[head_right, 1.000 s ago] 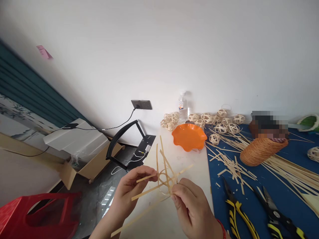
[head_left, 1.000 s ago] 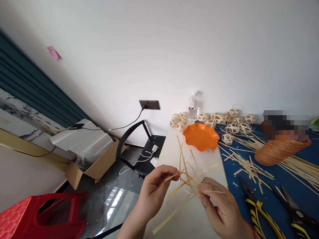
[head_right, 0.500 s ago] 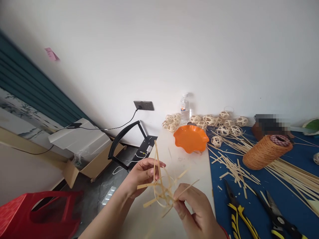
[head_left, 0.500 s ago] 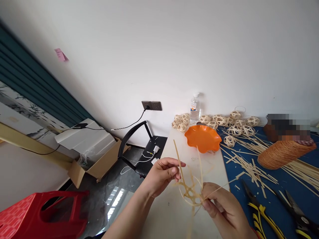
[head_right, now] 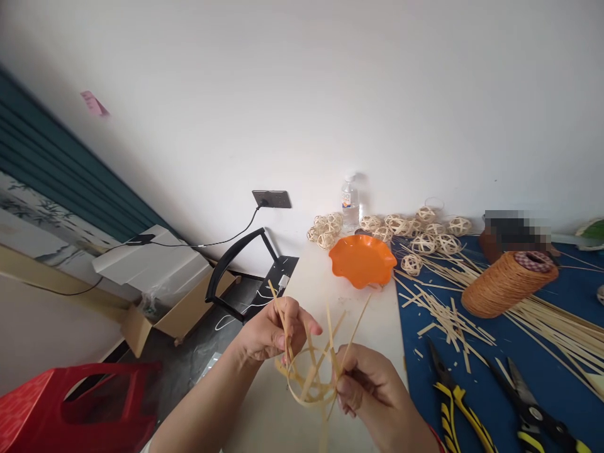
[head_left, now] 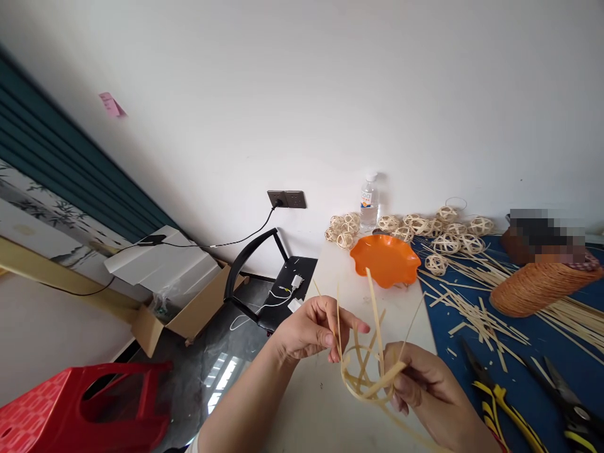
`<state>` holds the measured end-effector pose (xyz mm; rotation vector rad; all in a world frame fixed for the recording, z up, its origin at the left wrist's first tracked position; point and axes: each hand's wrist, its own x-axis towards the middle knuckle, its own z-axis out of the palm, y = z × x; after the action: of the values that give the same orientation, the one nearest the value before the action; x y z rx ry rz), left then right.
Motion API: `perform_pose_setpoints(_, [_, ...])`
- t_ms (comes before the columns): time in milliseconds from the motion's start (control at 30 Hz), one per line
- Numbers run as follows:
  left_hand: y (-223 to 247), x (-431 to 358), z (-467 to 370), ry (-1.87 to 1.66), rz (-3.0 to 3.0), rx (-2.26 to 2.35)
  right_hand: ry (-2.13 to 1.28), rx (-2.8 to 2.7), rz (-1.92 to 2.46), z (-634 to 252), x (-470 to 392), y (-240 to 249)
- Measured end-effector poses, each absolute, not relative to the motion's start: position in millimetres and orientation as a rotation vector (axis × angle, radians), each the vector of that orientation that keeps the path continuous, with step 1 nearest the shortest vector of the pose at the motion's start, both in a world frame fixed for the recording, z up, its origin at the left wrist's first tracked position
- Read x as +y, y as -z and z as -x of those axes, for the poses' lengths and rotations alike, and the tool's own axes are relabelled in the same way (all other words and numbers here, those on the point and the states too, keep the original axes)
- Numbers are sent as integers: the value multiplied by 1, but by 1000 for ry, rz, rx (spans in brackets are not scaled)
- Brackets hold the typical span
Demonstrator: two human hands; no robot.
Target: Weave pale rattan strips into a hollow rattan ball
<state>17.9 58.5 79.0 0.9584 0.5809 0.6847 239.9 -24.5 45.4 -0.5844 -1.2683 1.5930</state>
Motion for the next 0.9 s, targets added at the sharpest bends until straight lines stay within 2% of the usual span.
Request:
perform_pose_setpoints(167, [-82, 58, -20, -655, -976, 551, -1550, -1376, 637, -240, -24, -52])
perform_pose_setpoints(500, [-78, 60, -20, -695, -1004, 556, -1200, -1688, 726, -241, -24, -56])
perform_pose_setpoints(900, [-91, 61, -18, -658, -1114, 677, -1118, -1768, 745, -243, -24, -57])
